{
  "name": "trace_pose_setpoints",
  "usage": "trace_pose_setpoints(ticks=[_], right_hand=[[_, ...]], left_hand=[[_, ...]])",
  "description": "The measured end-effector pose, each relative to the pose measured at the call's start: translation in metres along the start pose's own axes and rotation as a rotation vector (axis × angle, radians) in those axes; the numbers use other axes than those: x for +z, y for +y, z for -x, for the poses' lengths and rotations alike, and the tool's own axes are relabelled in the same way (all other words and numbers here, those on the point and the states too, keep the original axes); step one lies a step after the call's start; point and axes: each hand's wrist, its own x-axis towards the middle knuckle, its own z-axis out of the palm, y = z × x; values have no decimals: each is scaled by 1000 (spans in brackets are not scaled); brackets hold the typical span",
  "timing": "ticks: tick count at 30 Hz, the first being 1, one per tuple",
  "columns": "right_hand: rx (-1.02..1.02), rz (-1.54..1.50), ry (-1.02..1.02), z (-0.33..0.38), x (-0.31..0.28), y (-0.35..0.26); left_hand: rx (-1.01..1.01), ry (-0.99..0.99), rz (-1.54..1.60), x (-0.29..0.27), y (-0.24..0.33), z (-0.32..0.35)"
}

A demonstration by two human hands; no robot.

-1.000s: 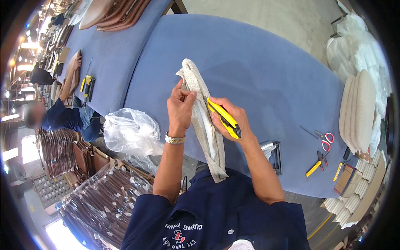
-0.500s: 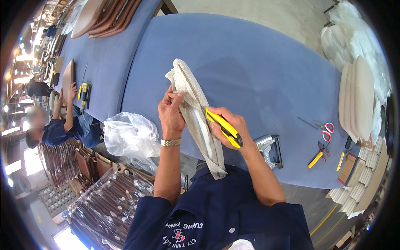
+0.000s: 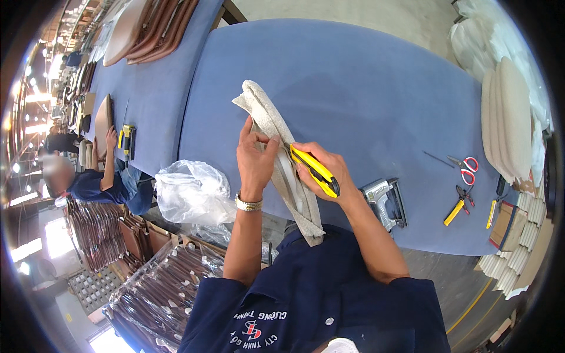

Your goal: The person assembles a cushion by folding fabric over a foam insert, trimming excess fabric with a utility knife, and securing the edges with a pneumatic staple gun. The finished cushion is then placed on a stack of similar cushions.

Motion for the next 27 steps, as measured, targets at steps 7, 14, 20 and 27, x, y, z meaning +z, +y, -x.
trace_pose_setpoints(ticks=[7,14,20,27], right_hand=[[48,-3,-42,15,-2,-2],[72,-10,-67,31,-6,-9],[115,-45,-66,42,-7,-13],[1,1,17,45,-1,-3]], left_hand=[[-274,-49,602,-9,-8,4],[-379,-41,985,-8,-20,6],[-414,-46,976,-12,-28,14],[52,-19,-242,6,11,43]])
